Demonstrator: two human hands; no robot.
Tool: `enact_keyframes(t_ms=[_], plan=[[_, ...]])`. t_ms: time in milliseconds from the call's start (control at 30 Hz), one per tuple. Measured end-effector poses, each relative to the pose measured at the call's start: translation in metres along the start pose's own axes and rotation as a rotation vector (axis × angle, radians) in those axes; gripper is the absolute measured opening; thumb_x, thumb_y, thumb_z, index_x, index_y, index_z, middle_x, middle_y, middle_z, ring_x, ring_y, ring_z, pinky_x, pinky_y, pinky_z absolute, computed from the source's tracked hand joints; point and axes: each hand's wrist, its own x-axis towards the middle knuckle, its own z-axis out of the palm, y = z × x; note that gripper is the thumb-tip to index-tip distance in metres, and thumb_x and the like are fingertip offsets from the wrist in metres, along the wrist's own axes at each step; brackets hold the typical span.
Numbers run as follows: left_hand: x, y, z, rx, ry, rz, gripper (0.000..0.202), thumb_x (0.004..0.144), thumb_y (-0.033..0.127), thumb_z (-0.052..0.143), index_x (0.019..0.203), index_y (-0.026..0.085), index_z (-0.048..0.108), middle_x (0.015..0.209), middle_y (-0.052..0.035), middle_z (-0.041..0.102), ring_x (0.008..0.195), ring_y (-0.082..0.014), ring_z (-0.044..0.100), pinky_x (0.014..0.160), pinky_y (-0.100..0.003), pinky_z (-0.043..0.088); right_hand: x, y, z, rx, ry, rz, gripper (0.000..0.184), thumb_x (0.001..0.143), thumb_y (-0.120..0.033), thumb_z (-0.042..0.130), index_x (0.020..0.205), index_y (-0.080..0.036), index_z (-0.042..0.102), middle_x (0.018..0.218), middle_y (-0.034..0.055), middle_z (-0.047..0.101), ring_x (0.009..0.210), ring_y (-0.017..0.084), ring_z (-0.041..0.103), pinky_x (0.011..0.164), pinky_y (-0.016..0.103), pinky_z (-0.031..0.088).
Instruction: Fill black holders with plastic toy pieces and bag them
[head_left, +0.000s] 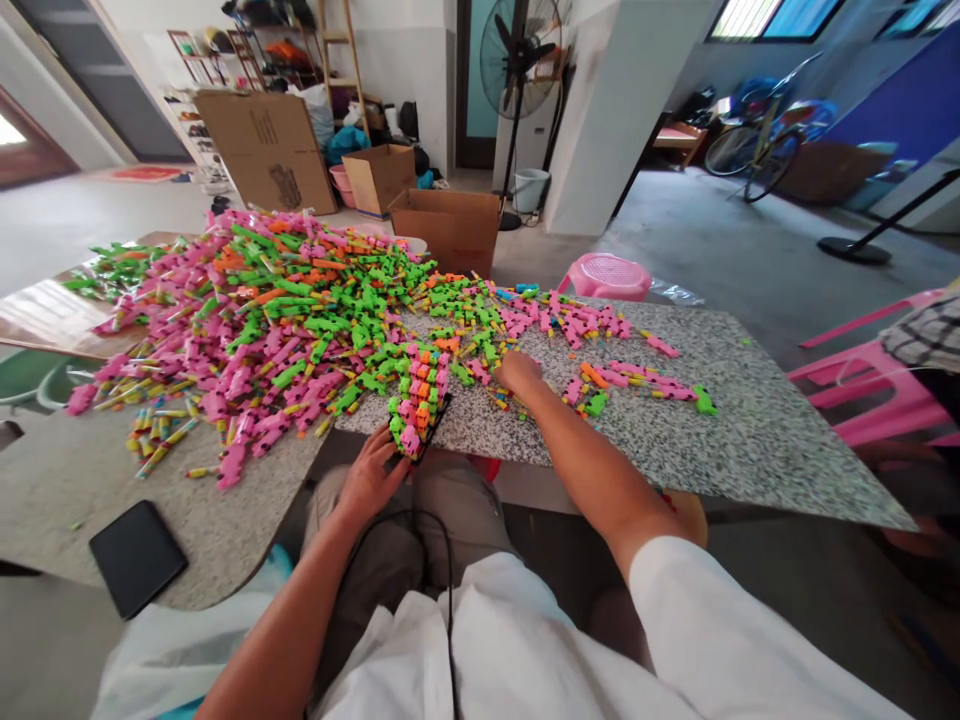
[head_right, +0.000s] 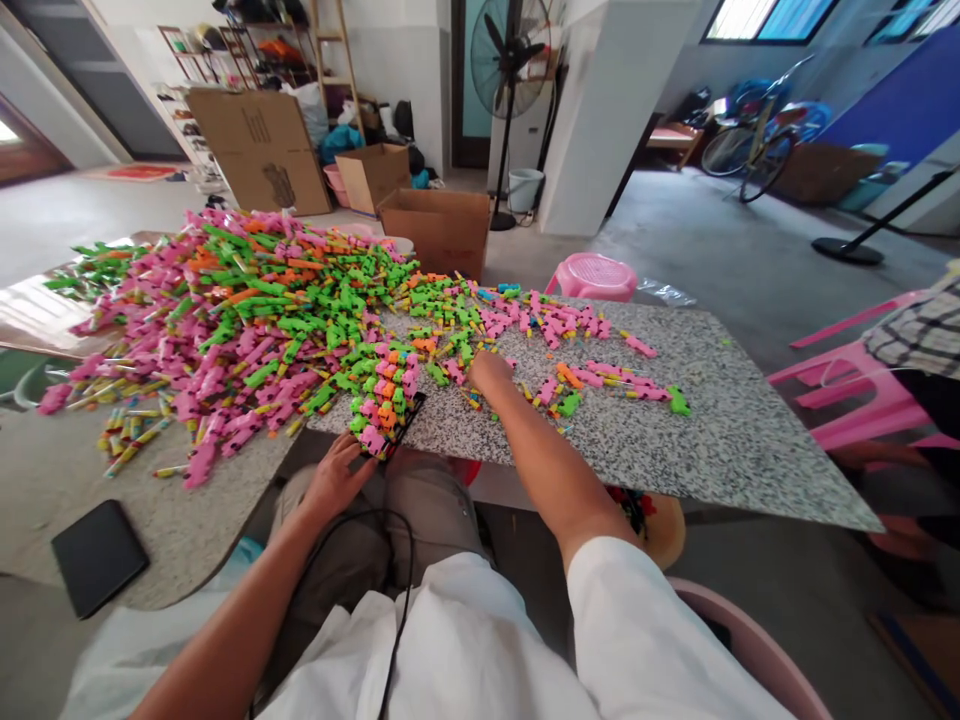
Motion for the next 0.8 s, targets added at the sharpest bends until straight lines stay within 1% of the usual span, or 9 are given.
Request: enact_keyframes(t_ms=[100, 200, 300, 400, 467, 567, 633, 733, 800], plan=[[0.0, 0.0, 0.0, -0.004, 0.004, -0.006, 0.022, 0.099, 0.033, 0.063, 0.115, 0.022, 0.073, 0.132, -0.0101, 0.069, 0.144, -0.0296, 0.052, 0.121, -0.05, 0.048, -0.01, 0.006, 0.01, 0.215, 0.034, -0.071, 0.029, 0.092, -0.035, 0.064, 0.103, -0.011, 0.077, 0.102, 0.0198, 0.076, 0.098, 0.032, 0.073, 0.087, 0.04, 0.056], [0.001, 0.001, 0.0, -0.008, 0.011, -0.001, 0.021, 0.098, 0.032, 0.064, 0.114, 0.022, 0.073, 0.132, -0.01, 0.069, 0.142, -0.0294, 0.053, 0.12, -0.05, 0.048, -0.027, 0.0, 0.032, 0.604, -0.056, -0.135, 0.03, 0.095, -0.041, 0.059, 0.088, -0.015, 0.073, 0.073, 0.0088, 0.07, 0.069, 0.023, 0.068, 0.068, 0.034, 0.057], [0.001, 0.001, 0.0, -0.012, 0.011, -0.001, 0.022, 0.098, 0.031, 0.064, 0.116, 0.023, 0.073, 0.132, -0.0095, 0.07, 0.141, -0.0291, 0.055, 0.12, -0.05, 0.048, -0.042, -0.019, 0.057, 0.927, -0.178, -0.147, 0.019, 0.094, -0.035, 0.064, 0.088, -0.018, 0.069, 0.061, 0.0007, 0.061, 0.052, 0.016, 0.057, 0.052, 0.027, 0.052], [0.001, 0.001, 0.0, -0.01, 0.005, -0.008, 0.022, 0.097, 0.032, 0.064, 0.116, 0.024, 0.073, 0.132, -0.009, 0.07, 0.141, -0.0291, 0.055, 0.12, -0.05, 0.049, -0.05, -0.035, 0.07, 1.078, -0.311, -0.15, 0.012, 0.088, -0.029, 0.073, 0.092, -0.018, 0.069, 0.06, -0.0014, 0.061, 0.052, 0.014, 0.059, 0.049, 0.024, 0.052], [0.001, 0.001, 0.0, -0.013, -0.006, -0.016, 0.022, 0.098, 0.033, 0.063, 0.116, 0.025, 0.073, 0.133, -0.0086, 0.07, 0.141, -0.0288, 0.055, 0.121, -0.05, 0.048, -0.052, -0.041, 0.072, 1.097, -0.391, -0.144, 0.01, 0.086, -0.023, 0.074, 0.091, -0.016, 0.069, 0.066, 0.0013, 0.067, 0.058, 0.015, 0.065, 0.052, 0.024, 0.054], [0.001, 0.002, 0.0, -0.021, -0.017, -0.033, 0.023, 0.098, 0.034, 0.062, 0.116, 0.025, 0.073, 0.132, -0.0082, 0.07, 0.142, -0.0284, 0.054, 0.122, -0.05, 0.047, -0.054, -0.043, 0.068, 1.013, -0.413, -0.181, 0.005, 0.089, -0.018, 0.068, 0.086, -0.014, 0.068, 0.08, 0.0069, 0.075, 0.065, 0.016, 0.07, 0.056, 0.024, 0.055], [0.001, 0.002, 0.0, -0.03, -0.019, -0.041, 0.023, 0.098, 0.035, 0.062, 0.115, 0.025, 0.074, 0.132, -0.008, 0.07, 0.141, -0.0283, 0.055, 0.123, -0.051, 0.046, -0.056, -0.043, 0.066, 0.882, -0.379, -0.237, 0.013, 0.093, -0.021, 0.062, 0.084, -0.014, 0.068, 0.086, 0.0087, 0.077, 0.066, 0.016, 0.07, 0.057, 0.024, 0.054], [0.002, 0.003, -0.001, -0.046, -0.022, -0.053, 0.022, 0.097, 0.035, 0.062, 0.114, 0.026, 0.074, 0.132, -0.0076, 0.071, 0.14, -0.028, 0.056, 0.123, -0.051, 0.046, -0.059, -0.043, 0.065, 0.63, -0.285, -0.341, 0.026, 0.098, -0.029, 0.055, 0.086, -0.013, 0.073, 0.081, 0.0095, 0.077, 0.068, 0.018, 0.07, 0.064, 0.025, 0.054], [0.003, 0.004, -0.002, -0.049, -0.027, -0.063, 0.022, 0.097, 0.035, 0.063, 0.113, 0.026, 0.074, 0.129, -0.0079, 0.071, 0.139, -0.0281, 0.056, 0.122, -0.051, 0.046, -0.06, -0.045, 0.065, 0.476, -0.2, -0.403, 0.032, 0.1, -0.03, 0.052, 0.088, -0.012, 0.076, 0.08, 0.011, 0.077, 0.076, 0.021, 0.072, 0.072, 0.027, 0.054]])
